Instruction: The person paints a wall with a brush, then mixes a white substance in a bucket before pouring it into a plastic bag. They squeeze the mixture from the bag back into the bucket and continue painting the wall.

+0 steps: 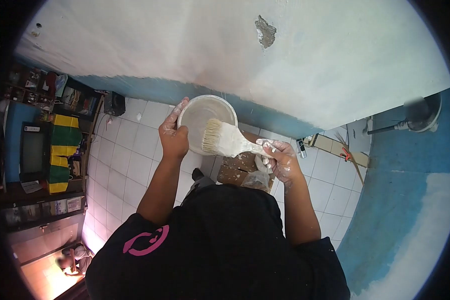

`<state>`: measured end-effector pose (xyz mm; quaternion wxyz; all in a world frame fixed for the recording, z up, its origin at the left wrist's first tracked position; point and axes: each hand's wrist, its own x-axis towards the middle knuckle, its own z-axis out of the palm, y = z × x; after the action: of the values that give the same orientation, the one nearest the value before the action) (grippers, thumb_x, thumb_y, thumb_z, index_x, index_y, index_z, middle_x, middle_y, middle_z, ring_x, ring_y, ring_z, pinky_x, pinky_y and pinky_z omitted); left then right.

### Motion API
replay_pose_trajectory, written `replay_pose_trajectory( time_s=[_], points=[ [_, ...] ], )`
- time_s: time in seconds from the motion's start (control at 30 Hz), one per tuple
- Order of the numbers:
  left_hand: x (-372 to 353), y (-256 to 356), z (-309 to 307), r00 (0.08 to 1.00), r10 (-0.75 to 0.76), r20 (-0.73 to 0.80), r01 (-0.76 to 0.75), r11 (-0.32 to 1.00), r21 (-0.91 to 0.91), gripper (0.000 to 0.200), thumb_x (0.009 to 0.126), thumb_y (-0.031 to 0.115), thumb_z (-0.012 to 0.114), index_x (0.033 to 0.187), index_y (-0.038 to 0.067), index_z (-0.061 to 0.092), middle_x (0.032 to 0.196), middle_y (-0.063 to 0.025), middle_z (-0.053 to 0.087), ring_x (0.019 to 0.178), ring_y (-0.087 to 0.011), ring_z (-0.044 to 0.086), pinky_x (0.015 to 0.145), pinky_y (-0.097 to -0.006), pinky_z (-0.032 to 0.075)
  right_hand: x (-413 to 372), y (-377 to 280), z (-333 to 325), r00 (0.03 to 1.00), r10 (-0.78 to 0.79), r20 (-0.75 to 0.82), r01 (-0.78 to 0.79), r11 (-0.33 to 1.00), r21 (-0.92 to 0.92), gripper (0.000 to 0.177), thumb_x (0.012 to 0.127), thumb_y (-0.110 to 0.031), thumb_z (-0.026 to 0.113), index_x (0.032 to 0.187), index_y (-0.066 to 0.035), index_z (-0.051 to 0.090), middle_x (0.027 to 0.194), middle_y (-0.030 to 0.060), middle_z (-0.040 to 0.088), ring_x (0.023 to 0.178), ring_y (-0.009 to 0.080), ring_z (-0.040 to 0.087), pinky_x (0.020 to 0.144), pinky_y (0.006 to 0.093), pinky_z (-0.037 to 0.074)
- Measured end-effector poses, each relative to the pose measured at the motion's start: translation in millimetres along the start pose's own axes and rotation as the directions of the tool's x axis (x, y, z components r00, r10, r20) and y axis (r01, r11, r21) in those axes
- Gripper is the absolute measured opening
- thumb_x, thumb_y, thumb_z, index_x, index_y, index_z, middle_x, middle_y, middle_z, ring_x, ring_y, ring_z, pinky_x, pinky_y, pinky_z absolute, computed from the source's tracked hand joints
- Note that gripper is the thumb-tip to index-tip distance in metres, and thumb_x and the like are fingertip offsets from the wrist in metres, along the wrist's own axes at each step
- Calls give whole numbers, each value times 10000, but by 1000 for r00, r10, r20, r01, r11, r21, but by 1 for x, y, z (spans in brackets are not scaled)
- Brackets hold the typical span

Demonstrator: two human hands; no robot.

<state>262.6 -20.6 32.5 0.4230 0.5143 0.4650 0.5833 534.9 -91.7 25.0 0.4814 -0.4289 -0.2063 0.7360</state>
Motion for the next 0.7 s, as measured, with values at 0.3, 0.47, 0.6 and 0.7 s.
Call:
replay_pose_trajectory(
  time_s=[0.3,0.47,0.6,0.7],
  points=[
    [4,3,17,998,52,41,-56,993,100,594,601,-147,317,1140,-55,548,1230,-169,520,1196,-242,453,1014,-322,319,3,-60,42,971,-222,85,198,563,-803,261,823,-189,611,976,19,644,663,93,642,545,118,548,503,262,445],
    [6,9,20,998,34,54,-39,994,101,626,589,-124,320,1176,-55,527,1246,-162,516,1211,-226,439,1027,-319,297,15,-59,98,976,-184,119,132,58,-990,278,766,-245,624,888,2,661,759,167,653,696,308,643,635,392,506],
    [6,11,19,996,44,77,-54,991,126,625,587,-116,325,1176,-58,526,1247,-164,515,1217,-230,432,1032,-324,288,54,-18,107,978,-168,125,78,-263,-962,270,754,-302,613,824,-48,672,751,196,631,725,357,622,698,414,501],
    [16,4,8,993,41,111,-57,988,144,622,586,-112,326,1179,-74,512,1253,-176,506,1222,-243,427,1036,-330,285,64,-9,116,983,-152,107,63,-268,-961,256,752,-306,605,763,-57,663,715,195,621,705,376,613,683,435,502]
  ],
)
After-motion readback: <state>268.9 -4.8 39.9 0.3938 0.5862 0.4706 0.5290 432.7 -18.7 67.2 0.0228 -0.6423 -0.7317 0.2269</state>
